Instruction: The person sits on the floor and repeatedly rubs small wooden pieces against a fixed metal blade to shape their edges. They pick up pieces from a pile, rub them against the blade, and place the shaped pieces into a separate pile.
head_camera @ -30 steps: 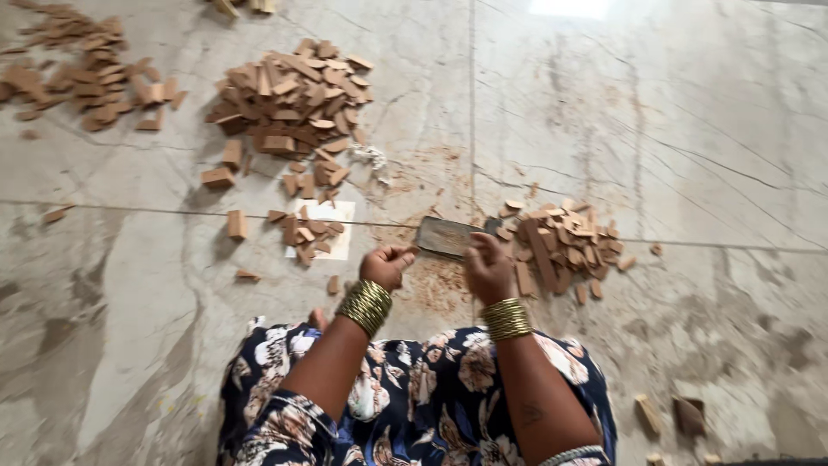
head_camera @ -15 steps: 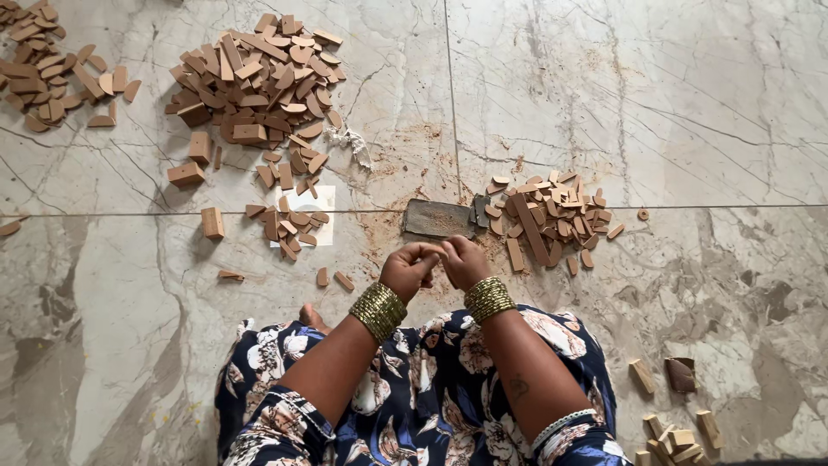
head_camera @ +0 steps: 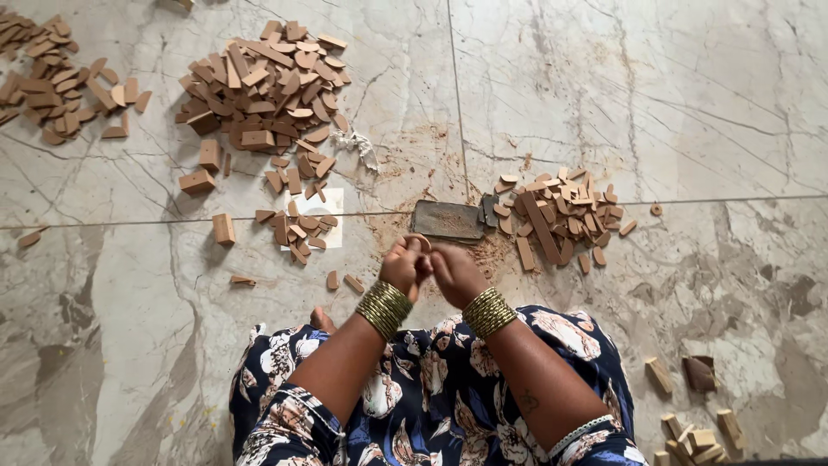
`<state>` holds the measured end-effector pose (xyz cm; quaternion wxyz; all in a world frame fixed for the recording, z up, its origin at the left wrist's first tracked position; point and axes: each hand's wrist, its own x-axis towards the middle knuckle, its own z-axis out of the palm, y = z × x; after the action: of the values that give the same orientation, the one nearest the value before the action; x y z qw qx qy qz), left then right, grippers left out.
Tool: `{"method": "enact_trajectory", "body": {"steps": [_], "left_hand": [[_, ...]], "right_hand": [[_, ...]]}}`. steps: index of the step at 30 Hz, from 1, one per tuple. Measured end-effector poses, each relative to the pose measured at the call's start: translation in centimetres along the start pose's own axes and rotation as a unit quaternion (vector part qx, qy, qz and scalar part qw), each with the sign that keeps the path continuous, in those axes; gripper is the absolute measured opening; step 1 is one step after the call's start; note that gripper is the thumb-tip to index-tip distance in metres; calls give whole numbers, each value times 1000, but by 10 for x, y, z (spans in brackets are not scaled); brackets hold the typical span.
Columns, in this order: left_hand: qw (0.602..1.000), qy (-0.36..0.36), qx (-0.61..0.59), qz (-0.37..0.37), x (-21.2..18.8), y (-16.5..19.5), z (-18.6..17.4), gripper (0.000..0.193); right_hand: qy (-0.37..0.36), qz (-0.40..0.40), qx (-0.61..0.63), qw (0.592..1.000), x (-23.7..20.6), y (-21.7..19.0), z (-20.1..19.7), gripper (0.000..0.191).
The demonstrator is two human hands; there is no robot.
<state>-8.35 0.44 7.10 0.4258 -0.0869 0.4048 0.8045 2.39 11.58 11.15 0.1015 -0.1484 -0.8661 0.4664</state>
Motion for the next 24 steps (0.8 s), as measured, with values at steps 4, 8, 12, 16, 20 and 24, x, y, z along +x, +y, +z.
{"method": "enact_trajectory", "body": {"steps": [4, 8, 12, 16, 20, 24], "left_hand": [[997, 29, 67, 11, 0, 17, 1, 15], [989, -4, 148, -21, -18, 8, 12, 23], [984, -7, 167, -57, -25, -1, 17, 22], [997, 24, 72, -2, -6, 0, 0, 26], [993, 30, 106, 36, 13, -1, -18, 34], [986, 41, 160, -35, 2, -9, -9, 41]], "right_hand": [[24, 4, -57, 998, 3, -3, -5, 42], [205, -32, 42, 977, 5, -3, -6, 40], [98, 95, 81, 987, -4, -16, 1, 47], [59, -64, -18, 996, -16, -35, 10, 54], [-7, 23, -48, 999, -8, -34, 4, 59], [120, 17, 34, 992, 1, -17, -7, 57]]}}
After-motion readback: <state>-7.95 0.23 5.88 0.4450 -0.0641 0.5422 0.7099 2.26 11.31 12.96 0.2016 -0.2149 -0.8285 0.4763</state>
